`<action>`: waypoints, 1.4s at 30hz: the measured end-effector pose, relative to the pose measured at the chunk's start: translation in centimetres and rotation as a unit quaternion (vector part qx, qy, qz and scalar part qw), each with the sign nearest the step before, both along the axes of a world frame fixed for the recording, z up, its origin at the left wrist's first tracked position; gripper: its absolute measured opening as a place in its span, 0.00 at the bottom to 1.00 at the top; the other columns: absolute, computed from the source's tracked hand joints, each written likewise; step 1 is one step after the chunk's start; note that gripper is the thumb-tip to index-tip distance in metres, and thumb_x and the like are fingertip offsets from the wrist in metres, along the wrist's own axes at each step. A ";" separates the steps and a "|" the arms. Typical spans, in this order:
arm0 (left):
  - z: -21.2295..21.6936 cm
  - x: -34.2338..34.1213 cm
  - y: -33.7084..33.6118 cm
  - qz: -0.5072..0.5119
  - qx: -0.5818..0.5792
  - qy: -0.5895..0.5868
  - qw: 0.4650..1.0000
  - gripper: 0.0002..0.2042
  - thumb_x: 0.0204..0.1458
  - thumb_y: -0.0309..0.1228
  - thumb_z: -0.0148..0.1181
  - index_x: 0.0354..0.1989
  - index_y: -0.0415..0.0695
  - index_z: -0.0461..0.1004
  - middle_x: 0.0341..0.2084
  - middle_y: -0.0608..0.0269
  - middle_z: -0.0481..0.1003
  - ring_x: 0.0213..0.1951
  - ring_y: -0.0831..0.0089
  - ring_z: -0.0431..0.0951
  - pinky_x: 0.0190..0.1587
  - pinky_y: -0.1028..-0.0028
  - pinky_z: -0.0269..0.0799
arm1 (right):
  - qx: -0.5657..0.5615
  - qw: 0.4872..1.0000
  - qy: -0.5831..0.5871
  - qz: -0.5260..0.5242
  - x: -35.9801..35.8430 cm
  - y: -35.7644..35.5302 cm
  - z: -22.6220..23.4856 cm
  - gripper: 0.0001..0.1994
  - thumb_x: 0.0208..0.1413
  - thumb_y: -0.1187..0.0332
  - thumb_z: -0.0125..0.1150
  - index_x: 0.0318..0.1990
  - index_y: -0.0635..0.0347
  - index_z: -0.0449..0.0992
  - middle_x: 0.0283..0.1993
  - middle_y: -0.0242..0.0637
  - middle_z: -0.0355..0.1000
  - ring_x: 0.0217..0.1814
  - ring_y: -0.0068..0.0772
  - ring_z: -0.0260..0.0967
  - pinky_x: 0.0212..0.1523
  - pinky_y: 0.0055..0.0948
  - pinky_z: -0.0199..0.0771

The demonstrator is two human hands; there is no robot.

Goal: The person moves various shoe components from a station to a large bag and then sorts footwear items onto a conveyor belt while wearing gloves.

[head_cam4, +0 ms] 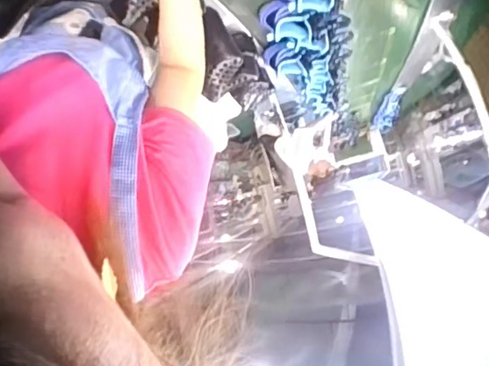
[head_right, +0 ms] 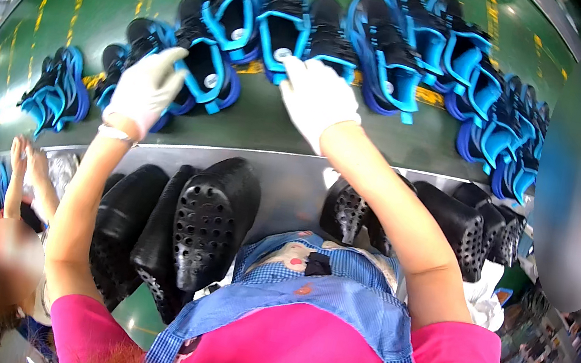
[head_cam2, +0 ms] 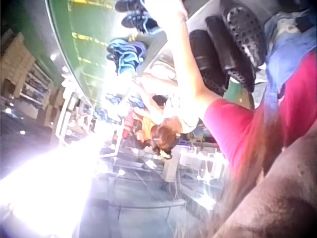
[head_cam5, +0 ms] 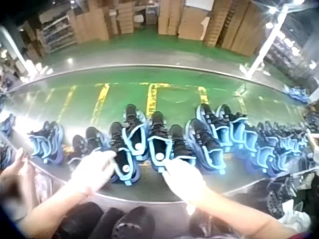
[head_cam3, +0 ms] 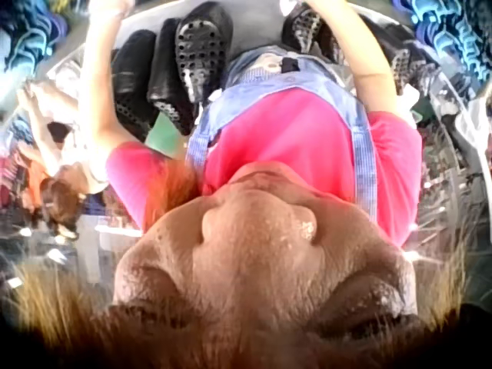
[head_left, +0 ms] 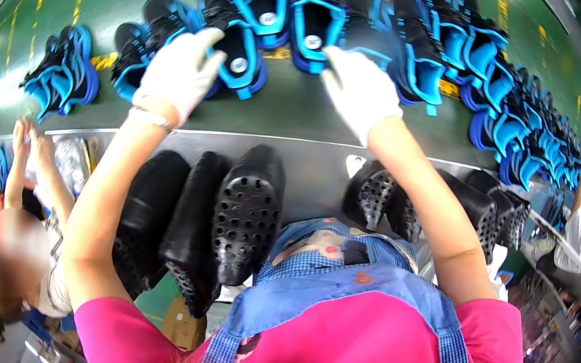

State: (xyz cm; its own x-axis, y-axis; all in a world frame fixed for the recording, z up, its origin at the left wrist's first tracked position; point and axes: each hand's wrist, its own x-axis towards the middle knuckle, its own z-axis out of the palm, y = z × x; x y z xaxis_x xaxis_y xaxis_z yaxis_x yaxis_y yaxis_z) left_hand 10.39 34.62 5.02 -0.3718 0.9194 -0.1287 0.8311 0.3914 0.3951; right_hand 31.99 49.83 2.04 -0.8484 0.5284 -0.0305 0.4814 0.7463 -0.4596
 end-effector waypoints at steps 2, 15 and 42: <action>-3.7 1.4 2.2 -0.004 -0.024 -0.058 0.998 0.23 0.49 0.37 0.58 0.55 0.47 0.66 0.36 0.44 0.75 0.40 0.49 0.75 0.44 0.63 0.70 | -0.155 0.980 -0.117 -0.037 -0.6 -0.5 2.2 0.19 0.55 0.62 0.50 0.52 0.60 0.66 0.40 0.53 0.71 0.44 0.49 0.70 0.45 0.41 0.71; -3.6 -4.1 7.1 0.149 -0.007 -0.411 0.899 0.24 0.52 0.40 0.60 0.53 0.38 0.69 0.44 0.62 0.73 0.44 0.74 0.72 0.49 0.78 0.66 | -0.240 0.964 -0.064 -0.100 0.7 2.6 -2.5 0.21 0.50 0.50 0.52 0.46 0.51 0.75 0.47 0.42 0.72 0.53 0.52 0.64 0.49 0.45 0.70; 3.5 79.5 14.5 -0.617 -0.012 -0.286 0.733 0.18 0.50 0.45 0.59 0.43 0.47 0.71 0.21 0.50 0.73 0.27 0.51 0.75 0.29 0.60 0.68 | 0.092 0.740 -0.011 -0.666 78.3 -14.3 4.4 0.11 0.49 0.60 0.60 0.33 0.57 0.75 0.30 0.48 0.73 0.35 0.53 0.70 0.36 0.43 0.68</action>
State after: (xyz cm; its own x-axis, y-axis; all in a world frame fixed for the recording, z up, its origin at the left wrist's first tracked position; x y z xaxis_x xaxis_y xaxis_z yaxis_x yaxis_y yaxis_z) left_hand 89.94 49.08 8.57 0.8615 0.5063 0.0397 0.2598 -0.5065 0.8222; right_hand 110.28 35.57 6.44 0.4280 0.8929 0.1399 0.8526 -0.3476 -0.3901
